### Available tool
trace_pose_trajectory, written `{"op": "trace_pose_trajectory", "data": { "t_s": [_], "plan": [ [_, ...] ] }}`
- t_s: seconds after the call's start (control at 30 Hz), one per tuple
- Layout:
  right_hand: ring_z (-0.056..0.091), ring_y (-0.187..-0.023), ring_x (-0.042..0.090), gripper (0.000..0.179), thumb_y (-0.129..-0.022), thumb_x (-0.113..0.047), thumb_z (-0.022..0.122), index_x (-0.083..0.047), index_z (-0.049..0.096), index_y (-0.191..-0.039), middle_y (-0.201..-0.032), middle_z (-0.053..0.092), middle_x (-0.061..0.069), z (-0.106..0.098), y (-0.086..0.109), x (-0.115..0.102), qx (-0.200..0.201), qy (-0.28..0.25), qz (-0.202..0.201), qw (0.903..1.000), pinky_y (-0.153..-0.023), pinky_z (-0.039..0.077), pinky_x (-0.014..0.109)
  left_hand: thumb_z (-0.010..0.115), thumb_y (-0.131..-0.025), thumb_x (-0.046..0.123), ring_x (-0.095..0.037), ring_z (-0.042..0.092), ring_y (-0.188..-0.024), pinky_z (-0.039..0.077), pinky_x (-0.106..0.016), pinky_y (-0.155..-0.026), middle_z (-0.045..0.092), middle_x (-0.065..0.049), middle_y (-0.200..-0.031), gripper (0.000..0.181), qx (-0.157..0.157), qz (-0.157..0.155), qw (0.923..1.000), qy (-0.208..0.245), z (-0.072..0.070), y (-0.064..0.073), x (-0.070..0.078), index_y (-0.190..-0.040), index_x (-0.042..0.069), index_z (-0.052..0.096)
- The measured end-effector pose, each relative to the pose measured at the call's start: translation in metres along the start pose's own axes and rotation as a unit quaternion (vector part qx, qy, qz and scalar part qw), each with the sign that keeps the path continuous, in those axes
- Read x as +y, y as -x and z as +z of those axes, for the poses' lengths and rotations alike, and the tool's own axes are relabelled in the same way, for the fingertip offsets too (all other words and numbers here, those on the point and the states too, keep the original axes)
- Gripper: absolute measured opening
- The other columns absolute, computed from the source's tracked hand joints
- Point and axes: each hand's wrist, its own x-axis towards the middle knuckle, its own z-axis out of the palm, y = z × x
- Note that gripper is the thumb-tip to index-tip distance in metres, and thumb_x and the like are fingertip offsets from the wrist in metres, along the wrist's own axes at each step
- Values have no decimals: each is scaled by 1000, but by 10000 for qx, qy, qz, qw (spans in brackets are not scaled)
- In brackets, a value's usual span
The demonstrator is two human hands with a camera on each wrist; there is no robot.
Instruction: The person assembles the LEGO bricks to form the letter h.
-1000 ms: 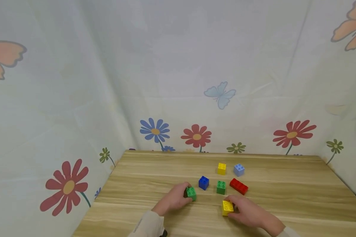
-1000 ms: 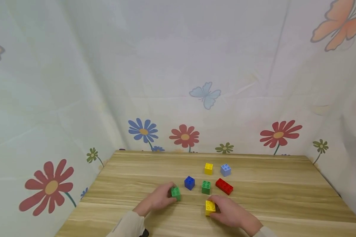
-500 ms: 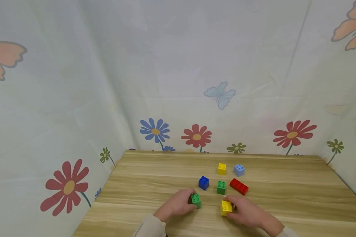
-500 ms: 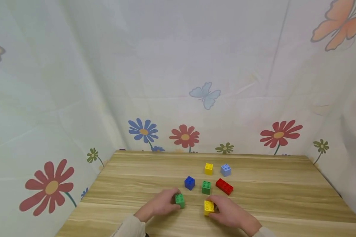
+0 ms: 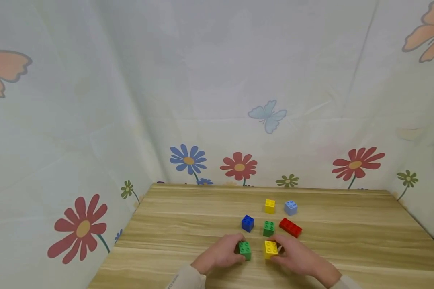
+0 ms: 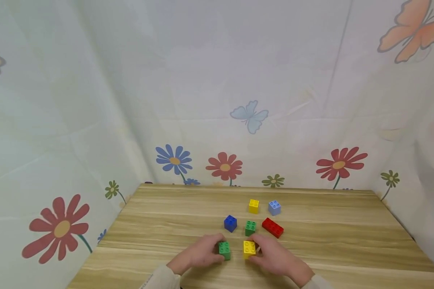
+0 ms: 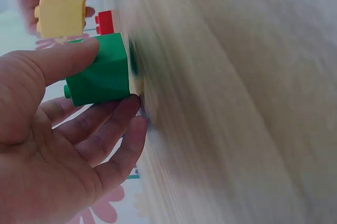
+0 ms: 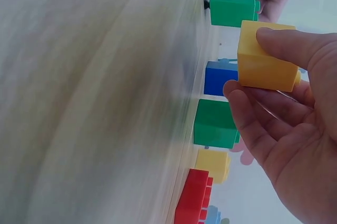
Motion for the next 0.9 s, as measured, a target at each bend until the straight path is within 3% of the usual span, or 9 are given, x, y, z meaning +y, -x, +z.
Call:
{"op": "trace_pose_trajectory", "data": {
  "t_s": [0.37, 0.9],
  "plan": [
    [55, -87, 6, 43, -85, -35, 71, -13, 57, -119, -108, 59, -9, 3, -7, -8, 113, -44, -47, 9999, -75, 50, 26, 74, -83, 25, -2, 51, -83, 46, -24, -78, 58, 12, -95, 34, -239, -142, 9996, 6, 5, -5, 6, -112, 18, 58],
    [55, -91, 7, 40, -90, -30, 66, -10, 54, -123, -113, 58, -4, 9, -13, -16, 161, -92, -411, 9990, -77, 51, 26, 75, -83, 22, -1, 50, -81, 44, -21, -75, 58, 13, -94, 33, -212, 163, 9995, -149, 6, -5, 9, -111, 16, 58]
  ]
}}
